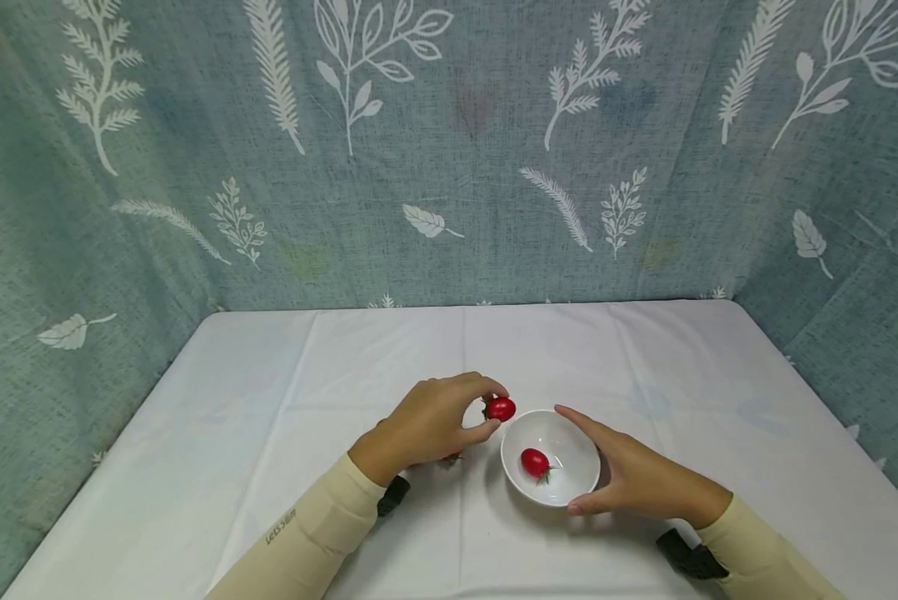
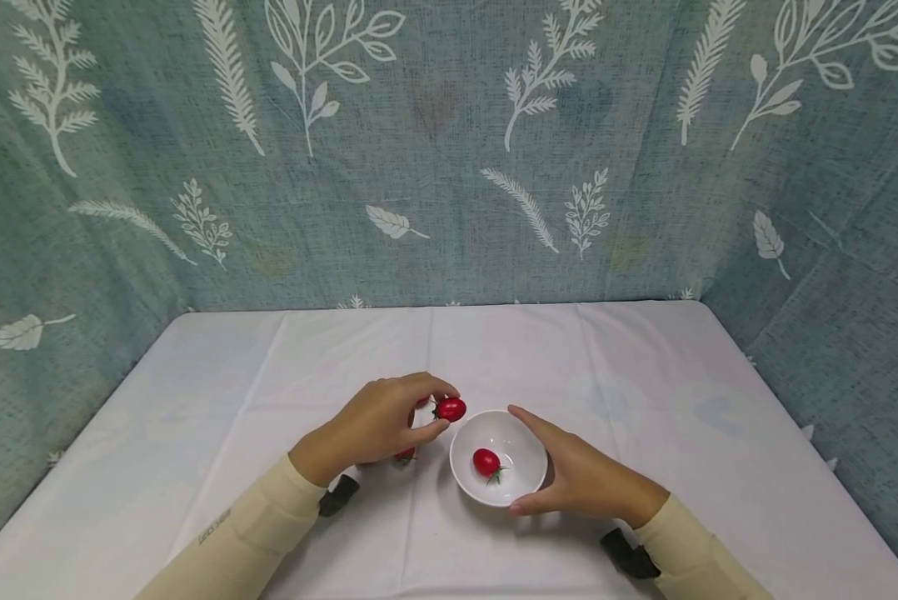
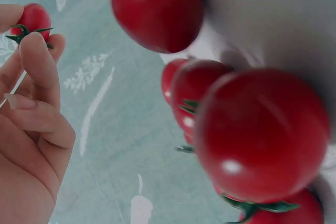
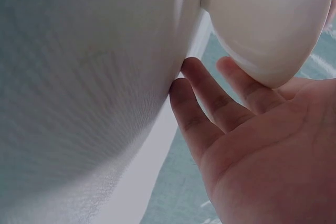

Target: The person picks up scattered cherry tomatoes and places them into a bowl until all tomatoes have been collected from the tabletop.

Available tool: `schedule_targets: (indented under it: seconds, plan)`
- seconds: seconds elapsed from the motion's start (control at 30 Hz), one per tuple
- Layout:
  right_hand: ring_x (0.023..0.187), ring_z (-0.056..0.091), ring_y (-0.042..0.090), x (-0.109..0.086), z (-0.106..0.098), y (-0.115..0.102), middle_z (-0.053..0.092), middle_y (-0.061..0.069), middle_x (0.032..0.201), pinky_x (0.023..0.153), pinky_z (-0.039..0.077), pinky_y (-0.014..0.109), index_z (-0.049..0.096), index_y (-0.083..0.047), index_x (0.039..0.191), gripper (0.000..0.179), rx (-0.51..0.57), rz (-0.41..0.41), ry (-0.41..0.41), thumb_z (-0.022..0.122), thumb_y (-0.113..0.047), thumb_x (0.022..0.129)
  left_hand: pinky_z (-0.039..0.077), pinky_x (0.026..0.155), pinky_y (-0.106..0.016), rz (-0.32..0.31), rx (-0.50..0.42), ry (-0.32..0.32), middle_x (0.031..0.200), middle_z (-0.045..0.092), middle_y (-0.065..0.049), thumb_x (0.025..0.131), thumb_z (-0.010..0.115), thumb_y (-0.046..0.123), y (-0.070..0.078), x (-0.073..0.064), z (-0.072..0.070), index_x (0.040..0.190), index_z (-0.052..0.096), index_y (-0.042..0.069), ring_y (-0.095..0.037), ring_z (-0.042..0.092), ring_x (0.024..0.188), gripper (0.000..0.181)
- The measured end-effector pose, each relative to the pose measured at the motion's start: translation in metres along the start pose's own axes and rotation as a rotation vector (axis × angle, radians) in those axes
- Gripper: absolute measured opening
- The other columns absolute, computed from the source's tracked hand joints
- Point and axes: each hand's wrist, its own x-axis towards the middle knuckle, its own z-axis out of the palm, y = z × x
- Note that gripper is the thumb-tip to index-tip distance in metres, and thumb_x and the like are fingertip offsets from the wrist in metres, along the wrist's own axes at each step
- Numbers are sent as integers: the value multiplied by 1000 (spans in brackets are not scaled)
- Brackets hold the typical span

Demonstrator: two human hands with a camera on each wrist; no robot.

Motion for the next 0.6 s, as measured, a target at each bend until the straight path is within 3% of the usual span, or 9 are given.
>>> schedule_targets:
  seconds: [0.23, 0.47, 0.6]
  plan:
    - [135, 48, 25, -1, 1, 0, 43, 6, 155, 109, 44, 39, 23, -16, 159, 115, -14, -9, 2, 85, -55, 70, 46, 61, -17, 58, 5, -6, 104, 68, 15, 91, 72, 30, 15, 0, -1, 120, 67, 26, -5, 64, 78, 29]
    - [134, 49, 27, 0, 1, 1, 42, 8, 155, 106, 46, 38, 23, -14, 159, 116, -18, -18, 2, 85, -54, 70, 50, 66, -15, 92, 20, -59, 115, 71, 13, 90, 74, 35, 23, 1, 3, 124, 68, 26, -6, 69, 89, 36]
    - [134, 49, 27, 0, 2, 1, 41, 10, 156, 106, 46, 38, 23, -13, 159, 115, -21, -22, 3, 85, -54, 71, 48, 66, -12, 94, 18, -90, 111, 72, 12, 88, 76, 36, 25, 0, 4, 124, 67, 25, -6, 69, 89, 38]
